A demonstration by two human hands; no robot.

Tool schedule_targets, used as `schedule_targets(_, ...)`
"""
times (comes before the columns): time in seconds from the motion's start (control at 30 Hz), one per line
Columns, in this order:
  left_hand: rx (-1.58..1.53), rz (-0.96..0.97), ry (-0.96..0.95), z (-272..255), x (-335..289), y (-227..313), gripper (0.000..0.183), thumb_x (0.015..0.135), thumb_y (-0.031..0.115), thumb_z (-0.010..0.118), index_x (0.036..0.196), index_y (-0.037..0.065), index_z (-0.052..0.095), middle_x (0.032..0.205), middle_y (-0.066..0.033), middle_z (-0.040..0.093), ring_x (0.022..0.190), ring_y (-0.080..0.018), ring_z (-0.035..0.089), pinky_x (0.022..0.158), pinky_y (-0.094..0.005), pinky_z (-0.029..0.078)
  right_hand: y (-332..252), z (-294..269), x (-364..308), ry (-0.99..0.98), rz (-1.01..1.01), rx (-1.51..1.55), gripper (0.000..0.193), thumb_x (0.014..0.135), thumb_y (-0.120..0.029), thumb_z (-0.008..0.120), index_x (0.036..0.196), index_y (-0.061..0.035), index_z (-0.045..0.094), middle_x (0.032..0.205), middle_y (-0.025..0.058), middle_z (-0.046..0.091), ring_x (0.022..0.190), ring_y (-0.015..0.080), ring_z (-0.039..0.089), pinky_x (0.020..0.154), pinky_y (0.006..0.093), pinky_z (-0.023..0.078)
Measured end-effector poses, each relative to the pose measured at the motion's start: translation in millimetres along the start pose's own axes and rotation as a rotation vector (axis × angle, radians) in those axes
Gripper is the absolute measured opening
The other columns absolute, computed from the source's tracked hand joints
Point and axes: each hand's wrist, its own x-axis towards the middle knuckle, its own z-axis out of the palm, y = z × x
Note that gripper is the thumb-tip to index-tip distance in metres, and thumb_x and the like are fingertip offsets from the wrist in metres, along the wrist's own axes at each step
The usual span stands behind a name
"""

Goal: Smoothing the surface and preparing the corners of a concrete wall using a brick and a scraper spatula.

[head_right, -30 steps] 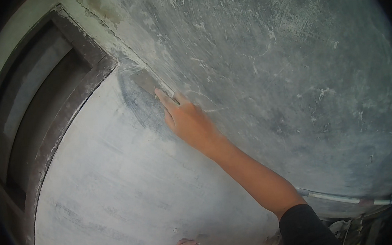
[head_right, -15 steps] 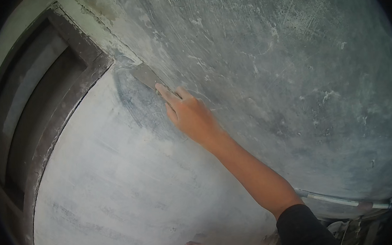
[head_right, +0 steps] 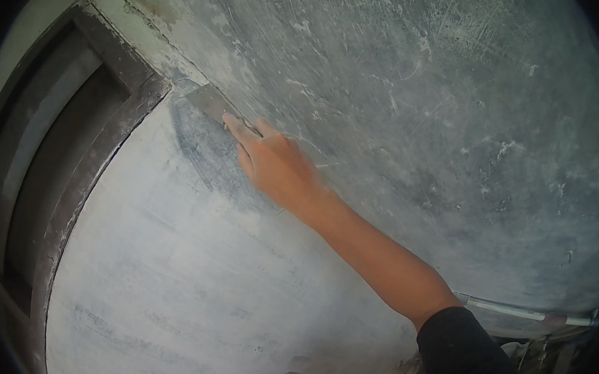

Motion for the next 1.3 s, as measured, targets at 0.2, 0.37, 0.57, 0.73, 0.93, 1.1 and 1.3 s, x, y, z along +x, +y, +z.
schedule_targets(0.2,-0.028,-0.022,0.085,19,-9,7,0.039,0.101,0.031,0.056,0.108,-0.004,0.072,0.114,-0.0178,0.069,0.099,-0.0265,0.071,0.069,-0.0359,0.066,6,0,-3,0.071,-0.058,0.032,0.055,0.097,-0.011,0.062,0.151,-0.0163,0.051,0.090,0.0115,0.061,0.070,0.0213,0.060,0.067,0.0374,0.054)
schedule_targets(0.37,-0.050,-0.017,0.093,20,-7,1,0.038,0.101,0.030,0.056,0.107,-0.004,0.073,0.113,-0.0175,0.069,0.099,-0.0264,0.071,0.070,-0.0360,0.066,-6,0,8,0.050,-0.027,0.012,0.054,0.098,-0.012,0.061,0.151,-0.0171,0.050,0.091,0.0127,0.062,0.072,0.0230,0.062,0.069,0.0378,0.055)
schedule_targets(0.57,-0.075,-0.049,0.111,31,-9,6,0.036,0.102,0.029,0.056,0.104,-0.003,0.074,0.114,-0.0175,0.070,0.097,-0.0259,0.071,0.070,-0.0355,0.065,-13,-6,33,0.025,-0.011,0.041,0.056,0.098,-0.012,0.060,0.153,-0.0172,0.048,0.092,0.0133,0.062,0.074,0.0244,0.062,0.071,0.0388,0.054)
schedule_targets(0.73,-0.038,0.049,0.093,32,-8,6,0.037,0.102,0.030,0.055,0.102,-0.003,0.074,0.114,-0.0174,0.070,0.097,-0.0256,0.071,0.068,-0.0341,0.064,-14,-2,7,-0.021,-0.009,0.043,0.051,0.098,-0.011,0.059,0.148,-0.0094,0.051,0.104,0.0197,0.064,0.084,0.0333,0.070,0.075,0.0436,0.059)
schedule_targets(0.93,-0.071,-0.052,0.187,37,-15,7,0.039,0.101,0.032,0.056,0.103,-0.002,0.074,0.111,-0.0169,0.071,0.097,-0.0255,0.071,0.069,-0.0346,0.064,-19,-10,43,0.060,-0.036,0.049,0.055,0.097,-0.010,0.061,0.151,-0.0141,0.050,0.093,0.0165,0.063,0.076,0.0276,0.064,0.070,0.0409,0.054)
schedule_targets(1.1,-0.057,-0.039,0.174,33,-10,16,0.039,0.102,0.032,0.056,0.101,-0.002,0.074,0.108,-0.0168,0.071,0.097,-0.0265,0.071,0.070,-0.0348,0.064,-23,-9,18,-0.013,-0.032,0.055,0.053,0.096,-0.010,0.061,0.149,-0.0121,0.052,0.093,0.0177,0.064,0.077,0.0293,0.065,0.072,0.0415,0.053)
schedule_targets(1.3,0.541,0.549,-0.176,-20,70,68,0.040,0.100,0.040,0.058,0.103,0.004,0.076,0.104,-0.0170,0.072,0.099,-0.0415,0.070,0.082,-0.0542,0.060,-21,-17,48,0.007,-0.057,0.031,0.055,0.098,-0.013,0.059,0.151,-0.0117,0.047,0.108,0.0218,0.063,0.090,0.0392,0.070,0.078,0.0480,0.058)
